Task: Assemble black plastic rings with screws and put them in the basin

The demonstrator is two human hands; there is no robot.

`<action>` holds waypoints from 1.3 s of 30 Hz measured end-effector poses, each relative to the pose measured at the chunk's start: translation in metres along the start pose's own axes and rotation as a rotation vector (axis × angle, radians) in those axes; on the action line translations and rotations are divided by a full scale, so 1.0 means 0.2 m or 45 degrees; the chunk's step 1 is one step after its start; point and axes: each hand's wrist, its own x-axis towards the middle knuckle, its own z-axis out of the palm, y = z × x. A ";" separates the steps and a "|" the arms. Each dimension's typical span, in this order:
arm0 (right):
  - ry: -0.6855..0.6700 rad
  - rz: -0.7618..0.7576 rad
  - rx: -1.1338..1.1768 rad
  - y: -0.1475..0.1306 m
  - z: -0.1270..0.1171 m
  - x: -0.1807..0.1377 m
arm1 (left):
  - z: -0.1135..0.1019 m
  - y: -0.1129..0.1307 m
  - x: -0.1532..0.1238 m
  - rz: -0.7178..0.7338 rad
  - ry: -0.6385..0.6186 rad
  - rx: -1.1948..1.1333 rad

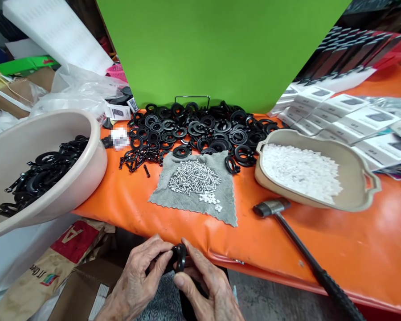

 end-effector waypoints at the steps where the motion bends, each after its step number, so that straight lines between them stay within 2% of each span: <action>1: -0.003 -0.004 0.076 0.00 0.02 0.00 | 0.01 0.00 0.00 0.007 0.014 0.004; 4: -0.017 -0.054 0.237 0.01 0.06 0.00 | 0.03 -0.01 -0.02 0.023 0.051 0.010; 6: 0.000 -0.085 0.242 0.02 0.07 -0.01 | 0.04 -0.02 -0.03 0.044 0.074 -0.006; 14: 0.110 -0.151 0.116 0.05 0.10 -0.02 | 0.06 -0.02 -0.03 0.019 0.065 -0.090; 18: 0.151 -0.188 -0.093 0.02 0.10 -0.02 | 0.06 -0.03 -0.03 -0.132 0.047 -0.225; 21: 0.239 -0.289 -0.361 -0.02 0.02 0.04 | 0.03 -0.04 -0.01 -0.409 0.071 -0.495; 25: 0.438 -0.433 -0.582 -0.03 -0.19 0.26 | -0.05 -0.04 0.05 -0.722 0.067 -0.828; 28: 0.532 -0.525 -0.710 0.00 -0.32 0.46 | -0.09 -0.06 0.09 -0.777 0.089 -0.970; 31: 0.514 -0.541 -0.784 0.03 -0.37 0.59 | -0.10 -0.08 0.11 -0.784 0.059 -1.017; 39: 0.355 -0.566 -0.860 0.03 -0.38 0.65 | -0.10 -0.10 0.12 -0.771 0.020 -0.991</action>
